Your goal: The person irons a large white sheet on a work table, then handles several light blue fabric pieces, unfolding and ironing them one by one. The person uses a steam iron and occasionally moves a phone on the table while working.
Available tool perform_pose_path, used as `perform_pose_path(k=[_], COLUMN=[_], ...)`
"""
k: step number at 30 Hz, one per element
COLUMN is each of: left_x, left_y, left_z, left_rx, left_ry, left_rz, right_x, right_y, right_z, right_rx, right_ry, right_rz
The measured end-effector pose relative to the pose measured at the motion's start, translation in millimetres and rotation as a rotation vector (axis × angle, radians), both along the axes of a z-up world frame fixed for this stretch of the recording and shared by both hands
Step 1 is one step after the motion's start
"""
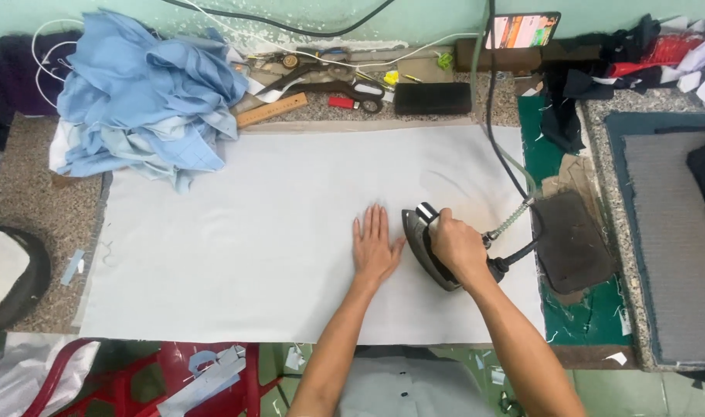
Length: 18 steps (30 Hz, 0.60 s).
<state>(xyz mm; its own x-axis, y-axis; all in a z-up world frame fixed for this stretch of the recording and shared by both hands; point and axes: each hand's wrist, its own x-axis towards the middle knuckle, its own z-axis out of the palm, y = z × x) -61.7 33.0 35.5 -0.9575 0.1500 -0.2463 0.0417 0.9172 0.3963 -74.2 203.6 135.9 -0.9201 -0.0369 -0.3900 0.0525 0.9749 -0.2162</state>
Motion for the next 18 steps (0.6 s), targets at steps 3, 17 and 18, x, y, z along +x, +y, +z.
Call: perform_pose_path(k=[3,17,18], left_x=[-1,5,5], left_y=[5,8,8], left_z=[10,12,12], left_rx=[-0.096,-0.125,-0.132], left_ry=[-0.084,-0.045,-0.046], left_rz=[-0.035,-0.012,-0.01], right_x=[-10,-5,-5], right_y=[12,10,9], right_z=[6,25,27], right_rx=[-0.004,-0.039,-0.037], right_ry=[0.029,0.019,0.011], right_rz=[-0.036,-0.082,-0.086])
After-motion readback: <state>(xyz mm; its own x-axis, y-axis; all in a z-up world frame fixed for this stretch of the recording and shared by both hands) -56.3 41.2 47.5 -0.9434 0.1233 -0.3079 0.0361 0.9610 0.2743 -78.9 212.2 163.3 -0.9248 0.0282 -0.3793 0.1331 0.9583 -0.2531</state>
